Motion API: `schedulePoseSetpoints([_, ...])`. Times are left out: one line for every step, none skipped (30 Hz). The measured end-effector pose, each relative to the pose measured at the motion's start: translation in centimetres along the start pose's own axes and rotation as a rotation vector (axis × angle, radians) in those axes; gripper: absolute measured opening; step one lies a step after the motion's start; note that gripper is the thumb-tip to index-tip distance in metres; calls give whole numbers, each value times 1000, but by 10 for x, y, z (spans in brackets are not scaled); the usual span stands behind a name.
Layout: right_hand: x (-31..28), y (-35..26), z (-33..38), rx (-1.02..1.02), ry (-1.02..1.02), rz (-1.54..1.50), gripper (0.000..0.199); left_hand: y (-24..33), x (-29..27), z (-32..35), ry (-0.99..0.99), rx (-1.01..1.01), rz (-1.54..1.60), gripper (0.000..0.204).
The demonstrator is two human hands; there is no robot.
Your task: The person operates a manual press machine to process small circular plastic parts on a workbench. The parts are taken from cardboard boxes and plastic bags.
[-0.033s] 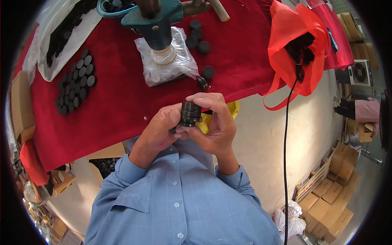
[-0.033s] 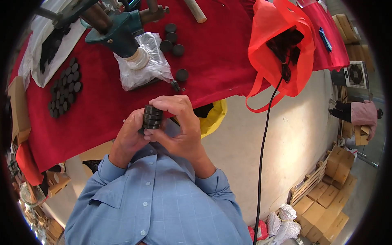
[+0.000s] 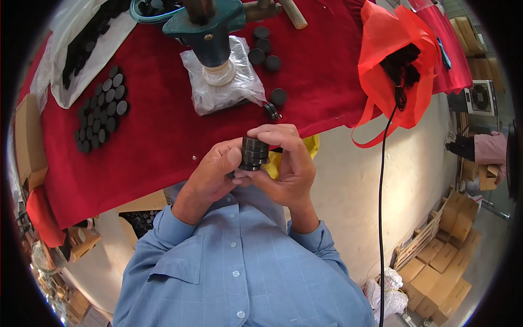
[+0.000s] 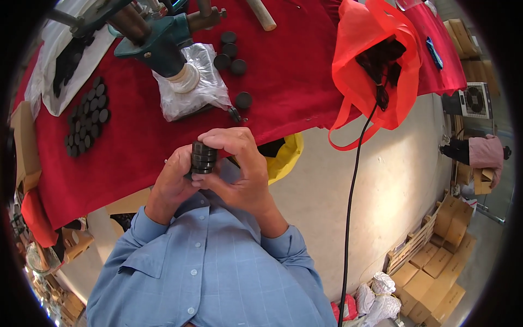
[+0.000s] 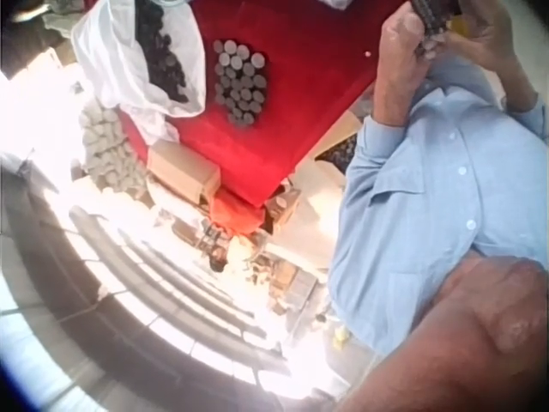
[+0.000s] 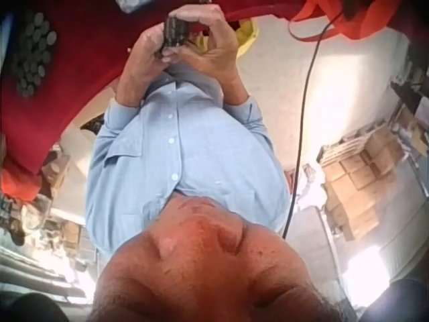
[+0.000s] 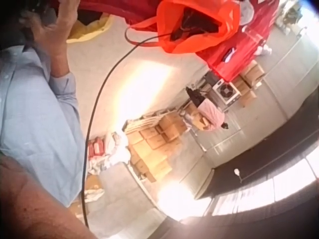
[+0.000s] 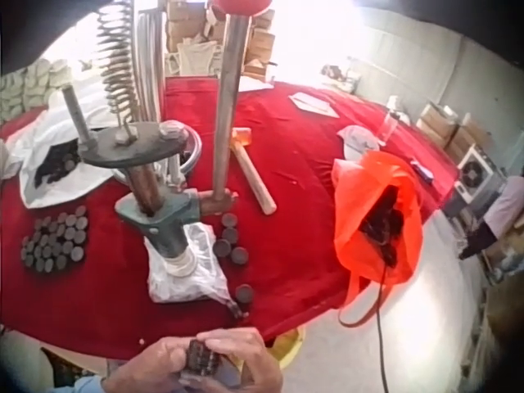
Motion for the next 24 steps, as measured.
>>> schedulePoseSetpoints([1, 1, 0, -22, -15, -63, 58, 5, 3, 0, -11, 5, -39, 73])
schedulePoseSetpoints([1, 3, -1, -21, -17, -63, 58, 7, 8, -1, -10, 7, -38, 73])
schedulePoseSetpoints([1, 6, -2, -26, -16, -186, 58, 9, 10, 0, 51, -3, -104, 73])
schedulePoseSetpoints([2, 9, -1, -30, -16, -308, 57, 12, 10, 2, 112, -12, -170, 73])
schedulePoseSetpoints([4, 11, 0, -29, -18, -306, 57, 13, 12, 3, 111, -11, -168, 73])
schedulePoseSetpoints([4, 18, 2, -22, 22, -480, 59, 14, 15, 4, 92, 6, -153, 66])
schedulePoseSetpoints([5, 24, 4, -14, 63, -654, 60, 15, 17, 4, 73, 22, -138, 58])
schedulePoseSetpoints([7, 24, 4, -13, 58, -655, 60, 15, 15, 6, 75, 26, -137, 58])
schedulePoseSetpoints([8, 28, 5, 15, 86, -713, 62, 16, 14, 8, 70, 78, -32, 47])
schedulePoseSetpoints([8, 32, 6, 43, 114, -770, 63, 17, 11, 10, 64, 131, 72, 36])
schedulePoseSetpoints([9, 34, 6, 45, 112, -771, 63, 23, 10, 12, 66, 133, 73, 36])
schedulePoseSetpoints([8, 37, 6, 36, 127, -815, 65, 37, 1, 16, 208, 100, -180, 29])
schedulePoseSetpoints([7, 38, 6, 28, 143, -860, 66, 50, -9, 22, 350, 65, -433, 22])
schedulePoseSetpoints([8, 39, 6, 29, 139, -861, 66, 67, -15, 29, 478, 83, -787, 18])
schedulePoseSetpoints([8, 38, 6, 30, 131, -892, 67, 82, -21, 38, 613, 66, -1161, 19])
schedulePoseSetpoints([8, 38, 5, 30, 124, -924, 67, 94, -27, 41, 668, 93, -1503, 20])
schedulePoseSetpoints([10, 38, 4, 30, 118, -928, 67, 102, -26, 43, 722, 120, -1850, 20])
schedulePoseSetpoints([11, 39, 4, 38, 126, -928, 67, 104, -31, 47, 729, 120, -1852, 20])
schedulePoseSetpoints([12, 40, 3, 45, 133, -927, 67, 103, -39, 49, 715, 57, -1770, 23])
schedulePoseSetpoints([12, 41, 2, 46, 132, -929, 67, 101, -46, 49, 694, -6, -1685, 25])
schedulePoseSetpoints([11, 43, 2, 68, 133, -867, 65, 101, -44, 48, 696, -8, -1685, 25])
schedulePoseSetpoints([11, 44, 2, 89, 135, -803, 64, 96, -44, 47, 697, -87, -1689, 26])
schedulePoseSetpoints([10, 43, 1, 90, 134, -806, 64, 92, -45, 46, 698, -168, -1691, 28])
schedulePoseSetpoints([10, 41, 0, 113, 123, -722, 62, 92, -46, 47, 700, -170, -1690, 28])
Point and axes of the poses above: each hand's wrist, its own z-axis away from the middle knuckle, its own x-axis out of the palm, y = z × x, the point moved 7 cm from there along -z, towards the middle knuckle, and after that the axes turned 15 degrees about -y, right-handed, at the moved point
